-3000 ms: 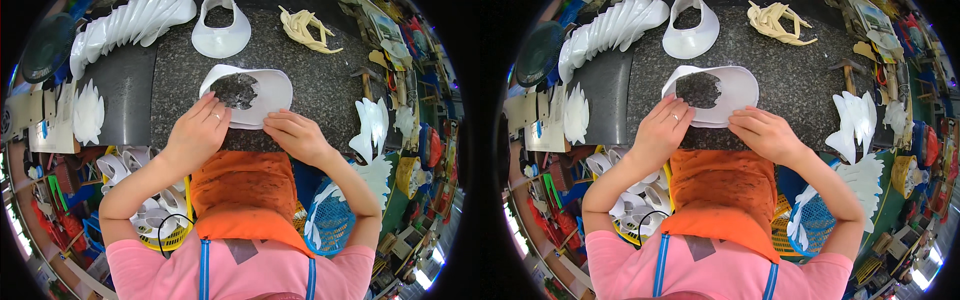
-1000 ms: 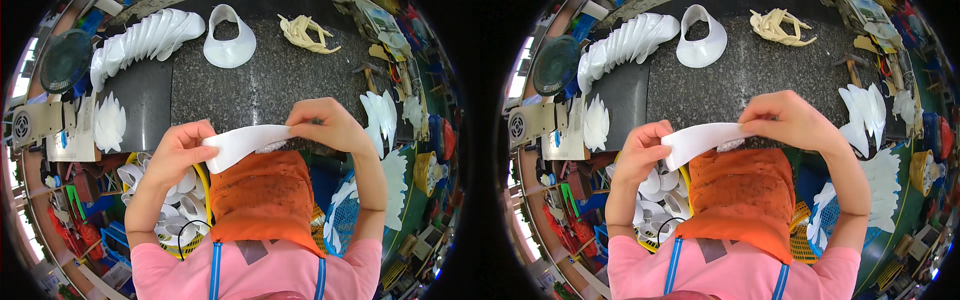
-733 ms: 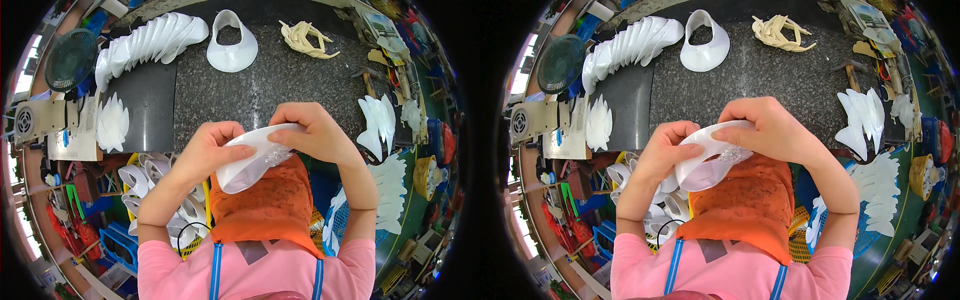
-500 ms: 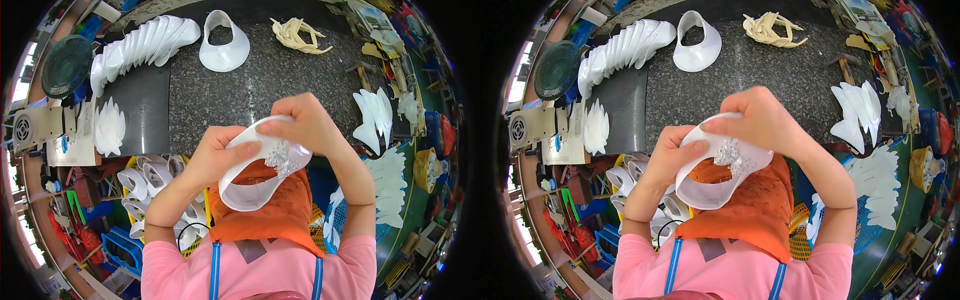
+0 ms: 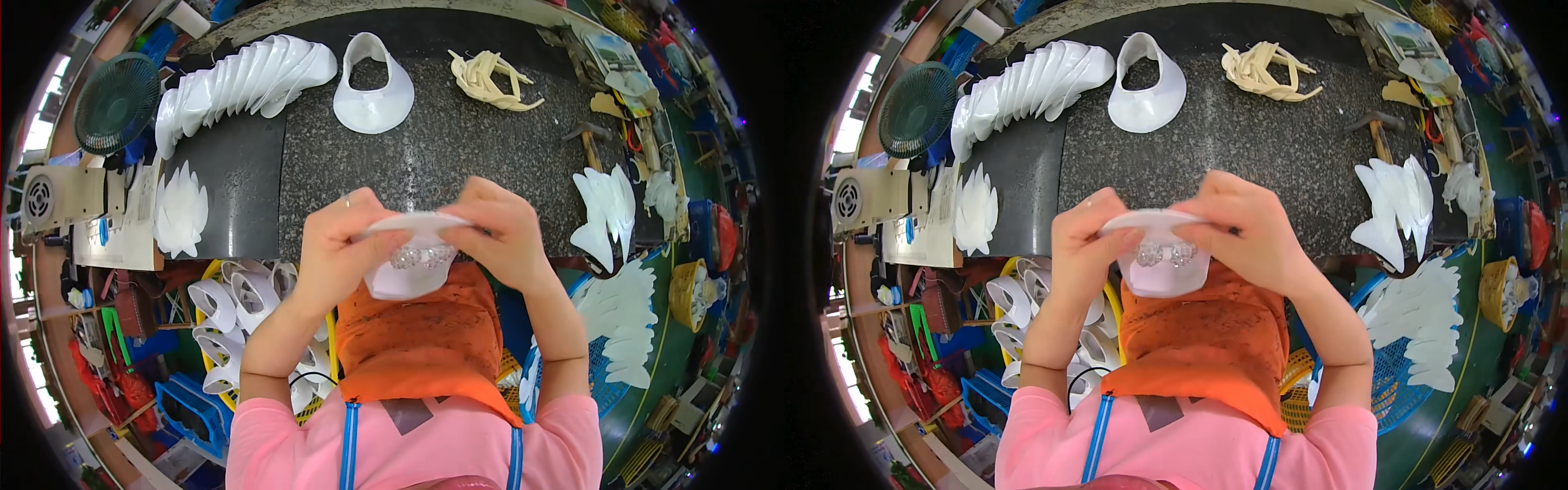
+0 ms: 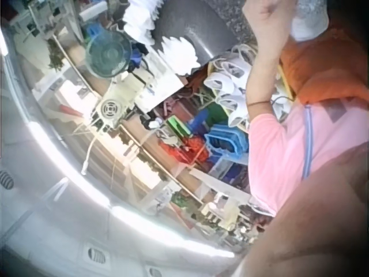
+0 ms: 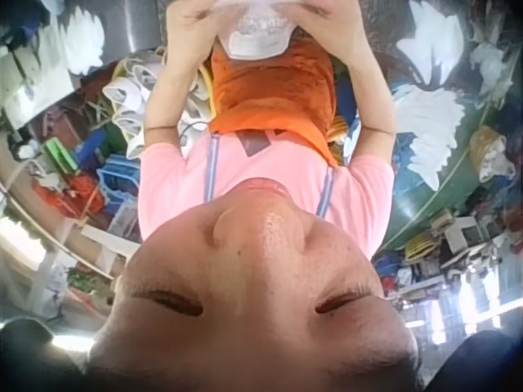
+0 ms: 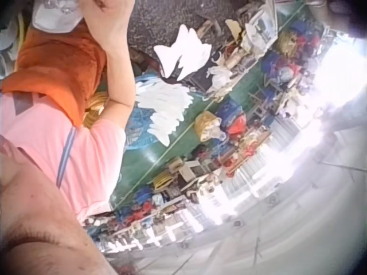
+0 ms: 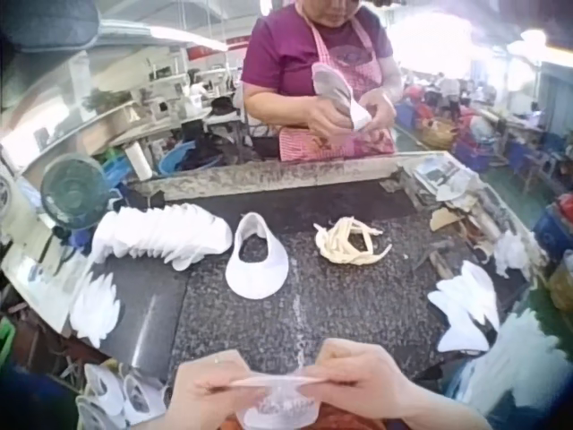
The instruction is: The person attaches a white leather shoe upper to its lining by folding the edges over and pressing them together by hand. They handle several white shoe uppers and u-shaped lining components, fitting them together one by one at a workstation.
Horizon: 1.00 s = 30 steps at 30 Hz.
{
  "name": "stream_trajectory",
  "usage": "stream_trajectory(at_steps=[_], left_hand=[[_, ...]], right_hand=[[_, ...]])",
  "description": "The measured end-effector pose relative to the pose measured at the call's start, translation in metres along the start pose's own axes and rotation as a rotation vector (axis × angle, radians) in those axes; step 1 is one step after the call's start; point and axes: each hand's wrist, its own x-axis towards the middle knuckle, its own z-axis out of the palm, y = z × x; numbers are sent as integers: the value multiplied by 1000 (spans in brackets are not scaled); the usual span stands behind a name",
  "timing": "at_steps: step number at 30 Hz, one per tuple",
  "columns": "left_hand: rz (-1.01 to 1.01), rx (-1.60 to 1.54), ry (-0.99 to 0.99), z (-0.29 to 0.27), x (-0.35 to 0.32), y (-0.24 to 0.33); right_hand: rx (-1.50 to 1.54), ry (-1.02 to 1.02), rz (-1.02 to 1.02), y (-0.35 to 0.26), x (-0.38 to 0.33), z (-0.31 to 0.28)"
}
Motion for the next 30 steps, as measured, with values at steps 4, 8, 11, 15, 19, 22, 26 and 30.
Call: stream_trajectory(at_steps=[4, 8, 11, 15, 19, 22, 26, 30], left_hand=[[409, 100, 8, -3, -9, 12], [19, -434, 131, 3, -7, 8], [-182, -769, 368, 16, 11, -7], [506, 727, 336, 26, -13, -11], [335, 557, 81, 46, -19, -23], [58, 131, -45, 52, -28, -25], [-58, 2, -75, 51, -28, -25], [1, 80, 78, 49, -23, -17]], right_hand=[[75, 88, -142, -16, -4, -8], [628, 108, 283, 0, -9, 6], [722, 166, 444, 2, -9, 17], [841, 493, 461, 21, 4, 36], [1049, 514, 493, 21, 2, 39], [1149, 515, 486, 19, 2, 40], [1121, 519, 559, 15, 5, 43], [955, 474, 501, 11, 5, 45]])
